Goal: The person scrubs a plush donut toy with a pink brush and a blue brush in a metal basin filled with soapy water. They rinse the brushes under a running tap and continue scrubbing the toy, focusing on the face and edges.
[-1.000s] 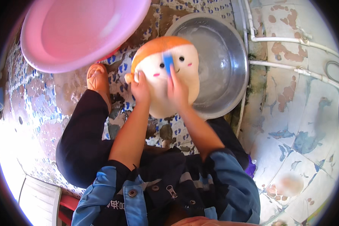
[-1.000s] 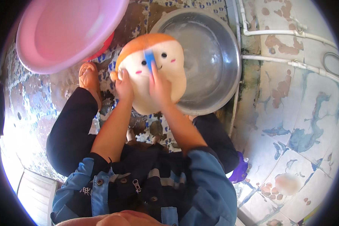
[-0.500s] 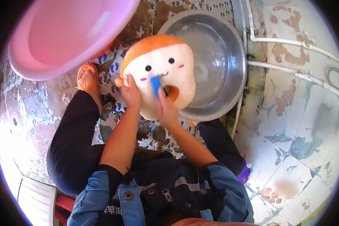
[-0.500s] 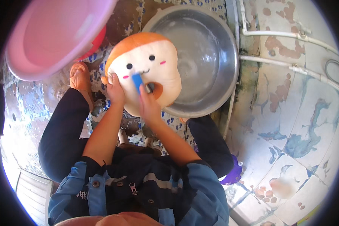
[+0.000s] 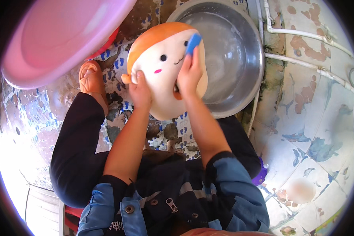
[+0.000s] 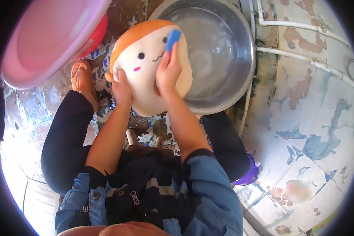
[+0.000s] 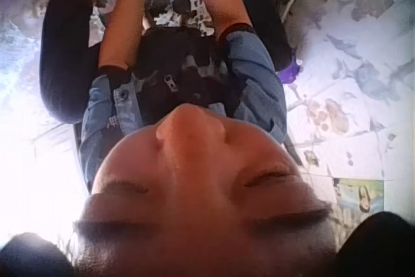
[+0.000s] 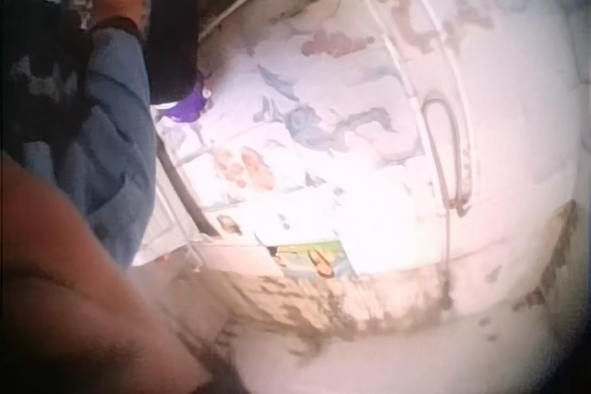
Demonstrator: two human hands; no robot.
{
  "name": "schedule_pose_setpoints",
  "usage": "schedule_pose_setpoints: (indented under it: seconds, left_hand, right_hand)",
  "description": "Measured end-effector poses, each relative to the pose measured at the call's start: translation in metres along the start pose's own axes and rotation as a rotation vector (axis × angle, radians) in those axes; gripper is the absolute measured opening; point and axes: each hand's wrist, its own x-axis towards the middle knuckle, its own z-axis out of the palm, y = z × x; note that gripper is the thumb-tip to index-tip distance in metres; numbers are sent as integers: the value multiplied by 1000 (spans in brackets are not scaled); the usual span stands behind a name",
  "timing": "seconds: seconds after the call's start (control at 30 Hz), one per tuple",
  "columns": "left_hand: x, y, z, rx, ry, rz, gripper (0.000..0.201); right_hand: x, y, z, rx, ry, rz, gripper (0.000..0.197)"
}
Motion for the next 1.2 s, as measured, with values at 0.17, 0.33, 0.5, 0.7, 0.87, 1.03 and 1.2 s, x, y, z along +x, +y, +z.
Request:
schedule_pose_setpoints:
  seconds: [0.17,0.33,0.5,0.7,0.87,1.03,1.2]
  left_hand:
    - [9,-12,1,-30,83,60,36]
    - [3,-11,-3,4,29,79,36]
    - [-11,-2,10,266,-11,147,37]
    - [-12,-11,-5,346,67,315,29]
    - [-19,-11,3,523,-29,434,24]
    - [-21,-10,-10,508,-66,582,24]
    - [-29,-6,-9,554,-123,647,25]
  right_hand:
    - [-32,-11,-8,18,-143,77,43]
    - [-57,31,-25,-202,-238,-533,44]
    - [56,-9,-6,-334,-267,-27,38]
    - [29,-68,-28,-450,-869,-382,37]
    - [111,-56,-11,-608,-735,-85,33]
    - [48,-106,2,-660,-1054,-381,34]
    - [116,-96,-4,-806,-900,-135,34]
